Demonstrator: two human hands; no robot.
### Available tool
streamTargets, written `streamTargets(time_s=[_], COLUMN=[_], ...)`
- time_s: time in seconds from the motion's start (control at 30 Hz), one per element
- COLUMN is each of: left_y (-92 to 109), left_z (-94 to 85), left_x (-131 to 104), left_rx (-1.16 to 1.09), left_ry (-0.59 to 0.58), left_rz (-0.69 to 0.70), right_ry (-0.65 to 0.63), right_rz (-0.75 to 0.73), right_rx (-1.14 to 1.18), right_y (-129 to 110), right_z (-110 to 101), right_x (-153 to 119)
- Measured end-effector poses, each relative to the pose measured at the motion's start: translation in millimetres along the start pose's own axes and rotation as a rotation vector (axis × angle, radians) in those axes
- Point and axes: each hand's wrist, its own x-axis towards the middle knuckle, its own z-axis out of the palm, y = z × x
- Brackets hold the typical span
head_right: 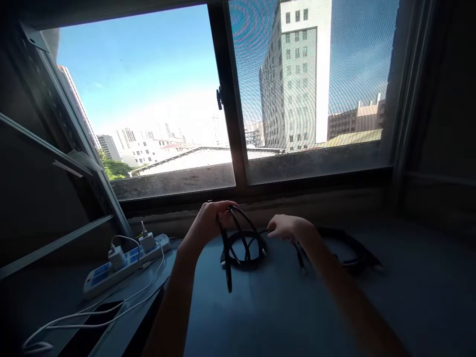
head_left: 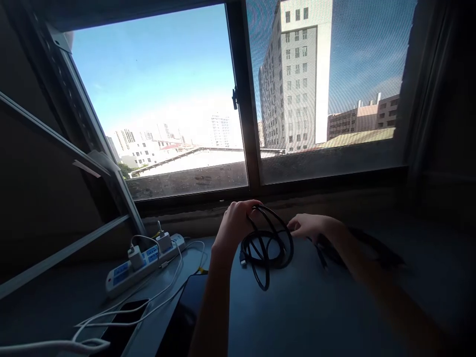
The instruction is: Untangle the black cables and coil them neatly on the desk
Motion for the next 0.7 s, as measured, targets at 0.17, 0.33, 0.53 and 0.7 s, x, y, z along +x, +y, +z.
streamTargets(time_s=[0.17,0.33,0.53,0.7], left_y=[1.0,-2.5,-0.5,-4.0], left_z=[-1.4,0.3,-1.4,-10.2], left_x=[-0.1,0.8,0.9,-1.3], left_rx=[-0.027,-0.106,-0.257,-0.222], left_ry=[0.076,0.234,0.402,0.425], left_rz=[0.024,0.066,0.148,0.156], right_ry=[-0.007,-0.071,-0.126,0.043], right_rz=[0.004,0.004,-0.075,-0.260], right_rx=[-0.047,0.002,0.181,0.481], right_y=[16.5,19.4,11.5,-2.2], right_z=[6.1,6.7,-4.1,-24.6], right_x=[19.9,22.2,4.3,-21.7])
